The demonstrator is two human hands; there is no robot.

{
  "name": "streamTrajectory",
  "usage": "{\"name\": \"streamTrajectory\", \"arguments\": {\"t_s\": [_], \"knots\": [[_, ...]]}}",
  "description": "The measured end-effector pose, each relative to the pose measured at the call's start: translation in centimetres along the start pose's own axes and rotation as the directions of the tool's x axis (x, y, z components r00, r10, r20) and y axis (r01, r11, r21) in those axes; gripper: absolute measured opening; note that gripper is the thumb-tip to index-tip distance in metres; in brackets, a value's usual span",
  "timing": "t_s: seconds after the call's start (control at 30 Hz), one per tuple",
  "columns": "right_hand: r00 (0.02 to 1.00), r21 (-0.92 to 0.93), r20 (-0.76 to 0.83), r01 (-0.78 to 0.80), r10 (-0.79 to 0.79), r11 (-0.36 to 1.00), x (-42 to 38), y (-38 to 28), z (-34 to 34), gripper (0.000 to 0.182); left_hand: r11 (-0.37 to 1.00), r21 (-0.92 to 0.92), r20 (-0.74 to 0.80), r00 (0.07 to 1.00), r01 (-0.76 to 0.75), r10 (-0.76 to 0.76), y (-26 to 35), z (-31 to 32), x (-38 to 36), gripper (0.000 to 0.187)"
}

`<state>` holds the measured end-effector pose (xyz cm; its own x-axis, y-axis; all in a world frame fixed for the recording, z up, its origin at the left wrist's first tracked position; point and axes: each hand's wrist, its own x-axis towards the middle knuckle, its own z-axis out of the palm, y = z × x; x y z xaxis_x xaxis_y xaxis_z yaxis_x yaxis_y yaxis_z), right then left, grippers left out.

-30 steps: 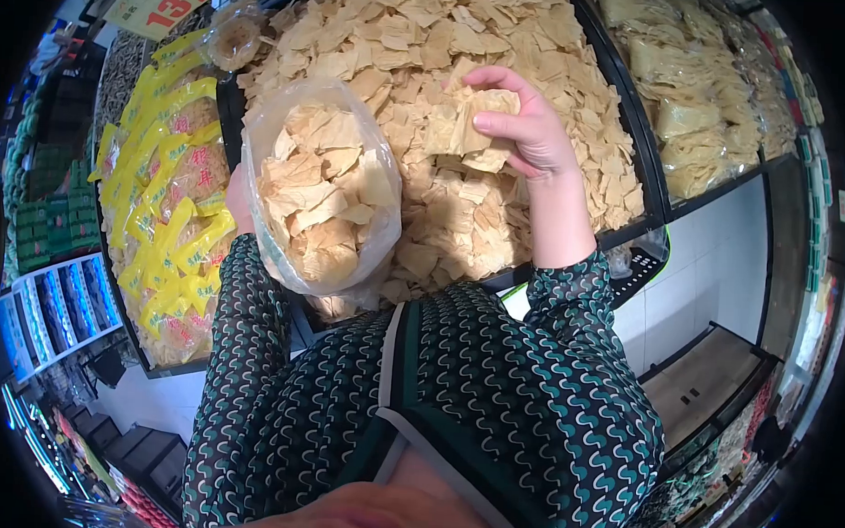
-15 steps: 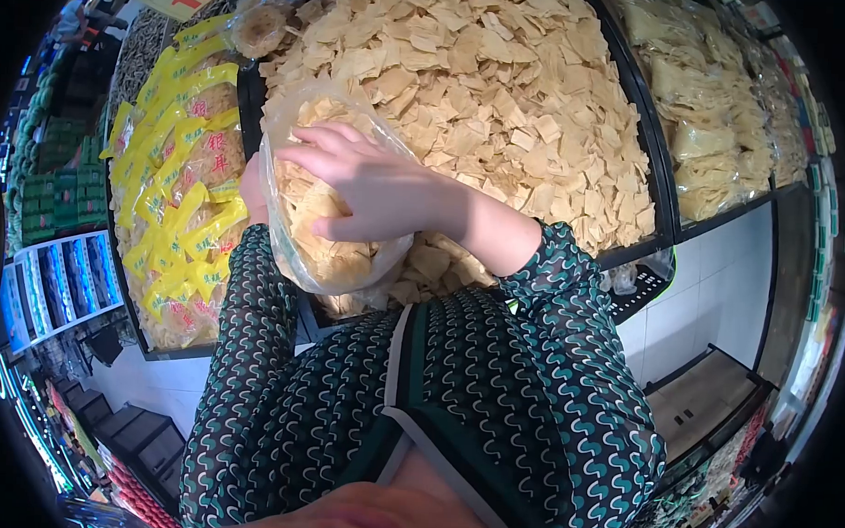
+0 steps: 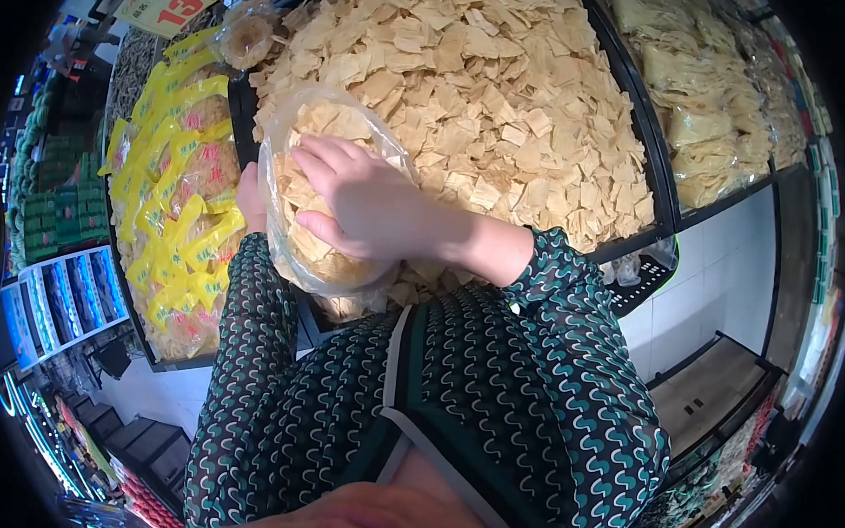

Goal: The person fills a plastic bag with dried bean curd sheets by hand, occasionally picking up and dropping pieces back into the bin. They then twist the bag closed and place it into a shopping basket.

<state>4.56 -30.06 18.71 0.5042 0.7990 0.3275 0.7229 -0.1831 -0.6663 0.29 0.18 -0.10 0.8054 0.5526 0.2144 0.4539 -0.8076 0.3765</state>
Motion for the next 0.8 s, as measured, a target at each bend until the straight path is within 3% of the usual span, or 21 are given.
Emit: {"name": "streamTrajectory", "arguments": {"t_s": [0.03,0.13,0.27,0.37,0.43,0.5,0.6,0.67,0.73,0.8], "knots": [[0.995,0.21,0.037,-0.1,0.095,0.972,0.0,0.2,-0.1,0.072,0.998,0.052,0.019,0.999,0.025,-0.026,0.5,-0.3,0.0,0.031],[0.996,0.286,-0.003,-0.085,0.089,0.954,-0.2,-0.3,-0.5,0.074,0.998,0.052,-0.018,0.999,0.048,-0.047,1.1,-0.3,-0.1,0.031],[0.994,0.165,-0.107,-0.008,0.026,0.986,-0.4,0.4,0.5,0.078,0.998,-0.065,-0.013,1.0,-0.02,0.019,0.2,-0.2,-0.2,0.032],[0.989,0.087,-0.145,0.035,-0.022,0.996,-1.0,0.6,-0.2,0.081,0.995,-0.012,0.048,0.994,0.1,-0.1,2.2,-1.5,-0.4,0.035],[0.995,0.201,-0.094,0.038,-0.019,0.979,-1.3,0.3,-0.8,0.084,0.982,-0.056,0.141,0.975,0.183,-0.174,3.3,-2.5,-0.4,0.035],[0.996,0.214,-0.091,0.015,0.005,0.977,-1.9,-0.2,-1.6,0.085,0.984,-0.061,0.156,0.975,0.168,-0.156,3.5,-2.9,-0.4,0.035],[0.992,0.092,-0.124,0.009,0.002,0.996,-2.7,1.0,-2.9,0.083,0.987,-0.064,0.149,0.98,0.146,-0.135,2.7,-2.5,-0.6,0.034],[0.943,0.335,-0.303,-0.029,0.137,0.942,-3.5,4.6,-4.5,0.084,0.99,-0.072,0.118,0.986,0.124,-0.115,1.9,-1.8,-0.3,0.033],[0.801,0.084,-0.461,-0.389,0.381,0.918,-3.9,8.7,-6.0,0.088,0.996,-0.046,0.082,0.994,0.082,-0.079,1.0,-1.1,-0.2,0.031],[0.734,-0.35,-0.634,-0.554,0.245,0.755,-4.8,14.3,-6.4,0.091,0.996,-0.041,0.075,0.995,0.075,-0.072,1.8,-1.6,-0.3,0.031]]}}
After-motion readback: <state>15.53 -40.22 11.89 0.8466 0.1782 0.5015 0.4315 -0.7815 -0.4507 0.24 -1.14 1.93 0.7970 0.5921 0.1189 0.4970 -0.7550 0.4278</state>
